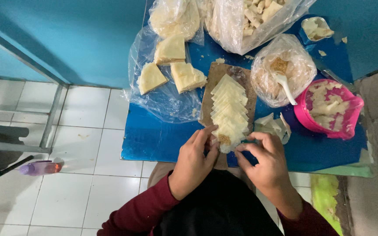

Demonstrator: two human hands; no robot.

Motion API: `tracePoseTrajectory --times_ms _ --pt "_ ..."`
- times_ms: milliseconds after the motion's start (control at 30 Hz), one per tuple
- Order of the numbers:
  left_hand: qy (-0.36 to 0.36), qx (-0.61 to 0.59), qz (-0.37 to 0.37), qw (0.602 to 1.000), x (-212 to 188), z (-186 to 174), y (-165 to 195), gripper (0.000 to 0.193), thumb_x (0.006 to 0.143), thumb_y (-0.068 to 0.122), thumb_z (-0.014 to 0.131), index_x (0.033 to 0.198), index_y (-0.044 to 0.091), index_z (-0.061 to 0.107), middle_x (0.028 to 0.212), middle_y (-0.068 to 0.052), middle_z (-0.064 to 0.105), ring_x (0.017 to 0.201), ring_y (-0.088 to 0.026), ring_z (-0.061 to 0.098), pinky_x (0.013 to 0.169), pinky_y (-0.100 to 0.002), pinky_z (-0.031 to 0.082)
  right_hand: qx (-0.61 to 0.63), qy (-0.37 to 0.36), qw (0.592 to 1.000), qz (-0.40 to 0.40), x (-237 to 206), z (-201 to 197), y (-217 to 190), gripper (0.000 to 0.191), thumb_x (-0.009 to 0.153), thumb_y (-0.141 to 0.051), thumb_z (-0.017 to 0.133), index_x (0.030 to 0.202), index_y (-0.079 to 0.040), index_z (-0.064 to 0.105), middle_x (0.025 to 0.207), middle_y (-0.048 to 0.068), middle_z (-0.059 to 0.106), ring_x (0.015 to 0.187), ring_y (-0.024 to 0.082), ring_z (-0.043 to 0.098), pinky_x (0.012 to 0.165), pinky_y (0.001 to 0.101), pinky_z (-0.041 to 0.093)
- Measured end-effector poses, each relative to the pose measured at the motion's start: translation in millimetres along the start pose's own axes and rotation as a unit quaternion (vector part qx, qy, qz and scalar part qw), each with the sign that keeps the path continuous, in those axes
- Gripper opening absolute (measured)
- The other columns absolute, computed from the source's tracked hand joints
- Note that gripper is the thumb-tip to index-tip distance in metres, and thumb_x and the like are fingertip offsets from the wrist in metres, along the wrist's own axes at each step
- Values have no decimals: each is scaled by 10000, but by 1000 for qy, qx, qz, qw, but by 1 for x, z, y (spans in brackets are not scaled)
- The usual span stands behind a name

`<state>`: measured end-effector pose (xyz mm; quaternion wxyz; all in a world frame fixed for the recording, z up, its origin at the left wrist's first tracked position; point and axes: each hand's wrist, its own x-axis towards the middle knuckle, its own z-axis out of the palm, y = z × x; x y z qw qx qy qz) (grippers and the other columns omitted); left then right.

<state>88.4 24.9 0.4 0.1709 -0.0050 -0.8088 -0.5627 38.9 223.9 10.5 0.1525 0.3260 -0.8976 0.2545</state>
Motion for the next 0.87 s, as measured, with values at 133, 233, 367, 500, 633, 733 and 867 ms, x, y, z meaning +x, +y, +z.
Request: tracePoseTrajectory --times_ms 133,233,367,500,633,733,867 --pt "7 1 23 1000 -1 0 -1 419 905 16 704 1309 21 594 948 -138 659 790 -257 683 712 -347 569 33 2 999 17 7 10 -1 219 749 -132 840 924 -79 719 1122 76 643 939 286 590 838 414 477" --pt "2 4 35 999 2 -2 0 425 905 8 698 1317 20 594 946 -141 659 792 -262 679 713 -352 566 18 5 1000 14 10 10 0 186 811 -85 801 984 -87 732 1123 80 658 971 298 609 863 420 487" --pt "1 -7 42 999 2 -3 1 411 925 10 687 1324 21 592 936 -137 655 793 -263 683 715 -350 572 7 2 997 77 3 2 8 187 821 -132 806 983 -76 731 1043 107 650 972 335 620 848 433 489" --pt "-16 -4 42 999 2 -2 4 407 926 22 686 1324 26 598 909 -149 662 788 -286 687 706 -368 569 -15 13 995 101 -5 12 10 239 753 -191 836 920 -64 722 1008 141 652 961 357 617 847 452 483" --pt "-16 1 82 997 1 -3 6 359 995 5 635 1349 24 582 1003 -166 699 892 -328 697 777 -392 571 33 29 993 113 -10 20 12 161 778 -146 817 890 -91 714 919 95 691 917 305 639 835 405 508" --pt "-24 18 87 996 2 -4 5 400 970 15 642 1364 24 578 987 -150 712 900 -329 701 793 -403 571 146 4 962 233 -18 22 10 126 840 -136 800 917 -84 715 875 57 733 787 223 659 748 338 541" --pt "-44 46 66 996 4 -1 4 431 945 37 671 1368 44 584 968 -142 716 902 -320 698 799 -404 567 278 25 914 294 -24 29 11 107 907 -151 764 984 -91 720 913 30 779 788 184 680 756 317 551"
